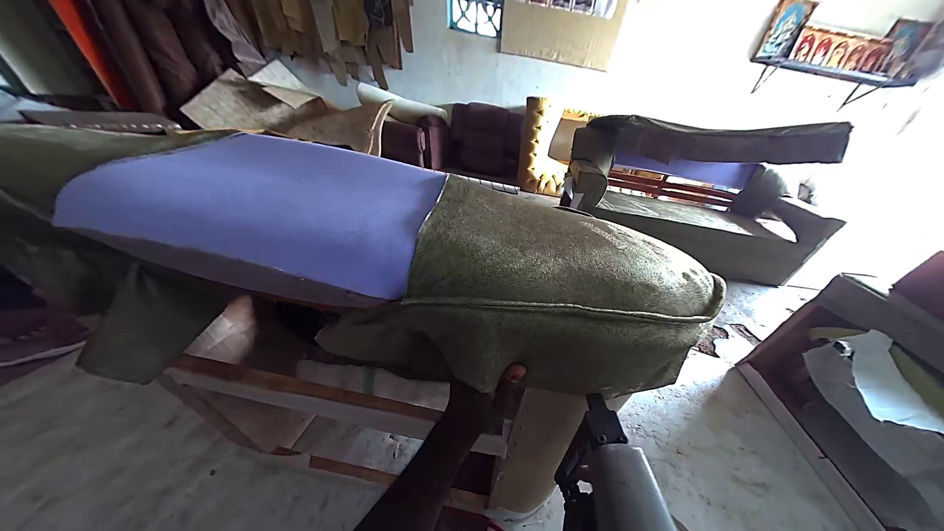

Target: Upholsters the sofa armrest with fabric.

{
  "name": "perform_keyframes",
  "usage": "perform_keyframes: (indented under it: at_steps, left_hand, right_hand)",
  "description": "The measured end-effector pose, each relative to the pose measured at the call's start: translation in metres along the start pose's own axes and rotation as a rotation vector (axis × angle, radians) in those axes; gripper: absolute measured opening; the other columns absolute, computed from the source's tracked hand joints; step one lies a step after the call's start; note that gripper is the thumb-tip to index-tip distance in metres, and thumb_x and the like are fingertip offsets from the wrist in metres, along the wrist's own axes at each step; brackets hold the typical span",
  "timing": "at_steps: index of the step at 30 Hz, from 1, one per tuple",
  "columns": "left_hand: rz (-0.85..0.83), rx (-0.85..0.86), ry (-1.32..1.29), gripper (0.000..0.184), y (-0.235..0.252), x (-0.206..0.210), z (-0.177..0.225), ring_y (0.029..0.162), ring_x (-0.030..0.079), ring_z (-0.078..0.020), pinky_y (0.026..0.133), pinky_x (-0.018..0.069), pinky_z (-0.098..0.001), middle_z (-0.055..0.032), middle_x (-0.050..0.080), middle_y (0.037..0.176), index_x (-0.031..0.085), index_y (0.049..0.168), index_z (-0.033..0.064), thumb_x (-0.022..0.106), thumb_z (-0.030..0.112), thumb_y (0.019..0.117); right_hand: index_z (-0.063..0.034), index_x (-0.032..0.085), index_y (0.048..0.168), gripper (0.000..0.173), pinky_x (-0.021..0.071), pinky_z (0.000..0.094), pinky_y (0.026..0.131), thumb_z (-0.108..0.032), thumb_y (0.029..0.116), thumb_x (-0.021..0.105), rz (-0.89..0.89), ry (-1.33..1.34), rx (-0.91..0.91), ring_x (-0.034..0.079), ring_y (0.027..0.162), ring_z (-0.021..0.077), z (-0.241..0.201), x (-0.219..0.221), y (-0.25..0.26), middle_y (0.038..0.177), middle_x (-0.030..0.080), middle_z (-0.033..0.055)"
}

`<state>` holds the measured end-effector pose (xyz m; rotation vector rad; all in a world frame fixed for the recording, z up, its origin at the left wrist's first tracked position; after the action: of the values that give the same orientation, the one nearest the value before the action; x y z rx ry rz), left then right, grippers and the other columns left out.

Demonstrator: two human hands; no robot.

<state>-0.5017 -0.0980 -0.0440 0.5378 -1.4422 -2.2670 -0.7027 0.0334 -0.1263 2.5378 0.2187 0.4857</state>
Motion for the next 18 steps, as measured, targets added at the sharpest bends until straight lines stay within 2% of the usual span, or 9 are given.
perform_keyframes:
  at_steps: [2, 4, 6, 7, 10, 12, 14, 16, 18]
  left_hand:
    - [-0.015, 0.030, 0.004, 0.055, 0.003, 0.000, 0.001, 0.097, 0.068, -0.0083, 0.090, 0.0572, -0.0304, -0.0057, 0.068, 0.094, 0.065, 0.106, 0.0123, 0.039, 0.061, 0.1049]
    - [-0.037, 0.066, 0.020, 0.055, 0.006, 0.000, 0.002, 0.100, 0.068, -0.0102, 0.092, 0.0571, -0.0320, -0.0072, 0.068, 0.096, 0.064, 0.108, 0.0119, 0.038, 0.060, 0.1055]
    - [-0.057, 0.090, 0.056, 0.055, 0.005, 0.001, 0.000, 0.102, 0.069, -0.0145, 0.093, 0.0572, -0.0351, -0.0103, 0.070, 0.097, 0.065, 0.107, 0.0098, 0.039, 0.058, 0.1061]
    - [-0.064, 0.106, 0.082, 0.055, 0.004, 0.002, -0.002, 0.102, 0.069, -0.0177, 0.092, 0.0576, -0.0376, -0.0122, 0.071, 0.097, 0.068, 0.105, 0.0084, 0.041, 0.057, 0.1062]
    - [-0.056, 0.114, 0.146, 0.057, 0.002, 0.004, -0.004, 0.098, 0.070, -0.0167, 0.089, 0.0584, -0.0367, -0.0103, 0.071, 0.095, 0.068, 0.103, 0.0107, 0.039, 0.060, 0.1054]
    - [-0.159, 0.036, 0.147, 0.046, 0.010, 0.004, 0.005, 0.094, 0.070, -0.0174, 0.087, 0.0582, -0.0344, -0.0116, 0.071, 0.094, 0.069, 0.103, 0.0077, 0.048, 0.049, 0.1067]
    - [-0.440, -0.221, 0.073, 0.025, 0.026, 0.010, 0.018, 0.086, 0.070, -0.0251, 0.084, 0.0555, -0.0366, -0.0182, 0.072, 0.091, 0.072, 0.101, -0.0029, 0.059, 0.018, 0.1027]
    - [-0.595, -0.394, 0.064, 0.022, 0.030, 0.015, 0.017, 0.083, 0.070, -0.0241, 0.082, 0.0558, -0.0334, -0.0175, 0.072, 0.089, 0.073, 0.100, -0.0046, 0.058, 0.012, 0.1011]
    - [-0.563, -0.334, 0.070, 0.021, 0.036, 0.016, 0.022, 0.083, 0.070, -0.0233, 0.081, 0.0565, -0.0328, -0.0166, 0.072, 0.088, 0.072, 0.097, -0.0043, 0.058, 0.011, 0.1010]
  right_hand:
    - [-0.0124, 0.052, 0.141, 0.101, 0.0594, 0.0331, 0.069, -0.087, 0.0737, 0.063, 0.065, -0.107, -0.037, 0.069, 0.078, 0.0131, -0.001, 0.012, 0.005, 0.097, 0.072, 0.0034]
    - [-0.0088, 0.052, 0.139, 0.100, 0.0594, 0.0301, 0.073, -0.087, 0.0768, 0.060, 0.094, -0.174, -0.080, 0.069, 0.083, 0.0095, -0.006, 0.028, 0.008, 0.103, 0.072, 0.0015]
    - [-0.0051, 0.053, 0.139, 0.097, 0.0570, 0.0251, 0.091, -0.082, 0.0805, 0.061, 0.113, -0.232, -0.089, 0.068, 0.103, 0.0010, -0.012, 0.041, 0.008, 0.115, 0.072, -0.0047]
    - [-0.0039, 0.054, 0.138, 0.098, 0.0565, 0.0256, 0.094, -0.083, 0.0806, 0.060, 0.126, -0.246, -0.082, 0.067, 0.106, 0.0003, -0.010, 0.045, 0.009, 0.116, 0.072, -0.0053]
    - [-0.0044, 0.056, 0.130, 0.098, 0.0581, 0.0275, 0.084, -0.087, 0.0775, 0.059, 0.163, -0.248, -0.047, 0.068, 0.094, 0.0037, 0.002, 0.052, 0.011, 0.105, 0.071, -0.0017]
    - [0.0020, 0.056, 0.127, 0.100, 0.0580, 0.0273, 0.087, -0.086, 0.0797, 0.057, 0.141, -0.252, -0.069, 0.068, 0.098, 0.0041, -0.008, 0.062, 0.019, 0.106, 0.071, 0.0015]
    - [0.0026, 0.054, 0.129, 0.099, 0.0561, 0.0256, 0.091, -0.084, 0.0818, 0.056, 0.129, -0.231, -0.075, 0.067, 0.104, 0.0019, -0.015, 0.072, 0.024, 0.111, 0.071, 0.0000]
    - [0.0012, 0.054, 0.131, 0.096, 0.0551, 0.0258, 0.095, -0.082, 0.0824, 0.058, 0.122, -0.213, -0.091, 0.066, 0.107, 0.0012, -0.013, 0.078, 0.027, 0.113, 0.071, -0.0011]
    - [0.0018, 0.054, 0.128, 0.094, 0.0568, 0.0282, 0.092, -0.080, 0.0825, 0.060, 0.115, -0.239, -0.109, 0.067, 0.103, 0.0034, -0.005, 0.079, 0.028, 0.109, 0.071, 0.0007]
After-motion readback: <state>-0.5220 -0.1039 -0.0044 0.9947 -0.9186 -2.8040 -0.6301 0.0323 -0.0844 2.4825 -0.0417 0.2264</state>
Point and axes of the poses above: each hand's wrist, its own y-axis towards the middle knuckle, its own x-axis out of the palm, z = x × y, the point moved 7 cm from there along y, towards the middle knuckle
